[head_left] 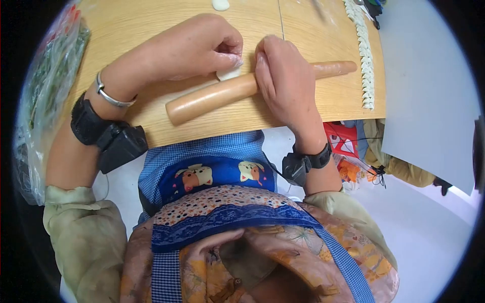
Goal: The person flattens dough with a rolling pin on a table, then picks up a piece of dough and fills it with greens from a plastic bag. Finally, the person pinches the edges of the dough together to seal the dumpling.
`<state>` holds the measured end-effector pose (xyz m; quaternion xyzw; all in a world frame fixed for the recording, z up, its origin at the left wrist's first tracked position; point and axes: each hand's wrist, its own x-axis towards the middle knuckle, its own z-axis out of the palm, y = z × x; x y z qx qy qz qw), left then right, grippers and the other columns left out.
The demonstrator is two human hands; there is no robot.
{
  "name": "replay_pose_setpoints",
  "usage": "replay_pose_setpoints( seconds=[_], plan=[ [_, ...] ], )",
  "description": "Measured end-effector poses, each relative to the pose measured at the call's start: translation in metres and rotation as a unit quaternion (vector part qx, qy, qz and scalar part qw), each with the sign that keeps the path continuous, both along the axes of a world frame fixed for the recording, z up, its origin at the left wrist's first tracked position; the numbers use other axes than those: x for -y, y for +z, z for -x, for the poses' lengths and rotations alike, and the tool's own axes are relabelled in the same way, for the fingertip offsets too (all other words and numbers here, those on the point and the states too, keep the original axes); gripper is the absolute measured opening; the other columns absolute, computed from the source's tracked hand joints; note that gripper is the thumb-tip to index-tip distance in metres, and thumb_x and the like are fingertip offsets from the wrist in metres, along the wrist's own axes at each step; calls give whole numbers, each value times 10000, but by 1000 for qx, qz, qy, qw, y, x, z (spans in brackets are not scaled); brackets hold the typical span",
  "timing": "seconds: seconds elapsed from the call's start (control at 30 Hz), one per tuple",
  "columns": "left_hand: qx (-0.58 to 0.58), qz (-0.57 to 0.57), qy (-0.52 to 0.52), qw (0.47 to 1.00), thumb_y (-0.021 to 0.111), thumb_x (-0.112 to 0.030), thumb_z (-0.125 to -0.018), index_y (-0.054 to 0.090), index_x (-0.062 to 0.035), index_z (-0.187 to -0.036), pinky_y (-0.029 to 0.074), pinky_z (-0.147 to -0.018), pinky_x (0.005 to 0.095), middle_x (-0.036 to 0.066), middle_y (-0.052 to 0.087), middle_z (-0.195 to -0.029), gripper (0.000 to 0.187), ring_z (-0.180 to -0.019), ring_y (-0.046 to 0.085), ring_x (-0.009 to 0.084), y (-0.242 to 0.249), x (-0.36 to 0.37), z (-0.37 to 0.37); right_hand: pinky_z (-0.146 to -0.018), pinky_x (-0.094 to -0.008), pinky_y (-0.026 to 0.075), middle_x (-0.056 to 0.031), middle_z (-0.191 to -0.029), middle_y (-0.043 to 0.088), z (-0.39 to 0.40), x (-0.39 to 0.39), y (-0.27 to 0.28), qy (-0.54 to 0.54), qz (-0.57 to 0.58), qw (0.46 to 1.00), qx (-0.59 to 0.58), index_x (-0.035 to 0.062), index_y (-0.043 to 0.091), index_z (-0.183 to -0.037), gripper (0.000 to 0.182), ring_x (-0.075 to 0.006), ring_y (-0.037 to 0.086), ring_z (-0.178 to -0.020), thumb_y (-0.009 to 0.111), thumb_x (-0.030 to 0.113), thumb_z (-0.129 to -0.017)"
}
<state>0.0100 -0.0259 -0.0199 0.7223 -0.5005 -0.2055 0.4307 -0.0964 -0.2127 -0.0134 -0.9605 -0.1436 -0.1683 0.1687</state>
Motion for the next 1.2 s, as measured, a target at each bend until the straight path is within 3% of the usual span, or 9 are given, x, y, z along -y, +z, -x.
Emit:
replay_pose_setpoints(
  seconds=[0.13,0.2,0.3,0.53,0.6,0.7,0.83,1.0,1.2],
  plan=[
    [14,-11,13,1000,570,-170,-937,615,31,-881,434,-585,325,106,558,-662,213,-606,521,161,1,0,-3,-696,-507,467,-192,-790,601,-22,-9,6,-40,-13,998,-48,18,543,-917,97,-388,598,-789,544,108,-883],
    [60,39,17,997,550,-175,-959,610,36,-900,451,-624,356,151,582,-706,228,-624,533,222,-7,1,-5,-702,-511,478,-196,-803,627,-35,-10,4,-55,-23,996,-64,9,547,-927,99,-394,614,-810,531,95,-881],
    [90,42,21,995,558,-187,-961,596,47,-889,458,-656,377,177,581,-733,247,-638,534,257,-10,0,-5,-705,-511,481,-193,-799,632,-45,-12,1,-52,-18,998,-28,12,549,-934,96,-396,617,-812,528,89,-880],
    [23,-42,8,999,620,-77,-869,591,30,-840,435,-593,331,120,541,-671,114,-611,502,200,8,0,4,-732,-492,430,-166,-815,582,3,-6,1,-51,39,998,-15,33,555,-941,101,-378,565,-818,545,117,-885],
    [43,-60,4,997,640,-47,-831,568,11,-809,415,-569,295,58,514,-645,96,-611,481,137,12,0,6,-758,-459,384,-136,-825,538,20,-2,2,-34,24,999,-9,50,544,-924,95,-347,520,-825,556,137,-889],
    [-32,-18,22,999,655,-64,-836,543,-2,-798,411,-566,282,15,504,-648,134,-620,473,92,9,1,10,-770,-448,362,-125,-828,519,34,4,2,-8,19,1000,-4,57,525,-909,102,-329,502,-830,566,148,-887],
    [-34,28,23,999,652,-76,-852,539,-10,-811,405,-552,272,-9,494,-637,137,-603,456,73,1,3,9,-771,-446,358,-125,-828,509,31,5,2,-3,19,1000,-1,57,514,-906,113,-322,496,-834,571,150,-880],
    [-88,-64,51,993,582,-129,-925,535,10,-783,400,-532,286,24,475,-593,204,-551,467,95,14,0,10,-714,-463,410,-140,-832,551,-1,2,-5,-6,42,999,27,41,527,-899,114,-349,535,-818,570,141,-864],
    [67,25,42,997,569,-173,-938,574,47,-805,414,-553,315,82,528,-626,257,-582,501,125,-3,2,1,-699,-492,456,-164,-801,583,-35,-4,-2,-9,12,1000,-7,19,530,-874,117,-383,554,-779,561,132,-862]
  ],
)
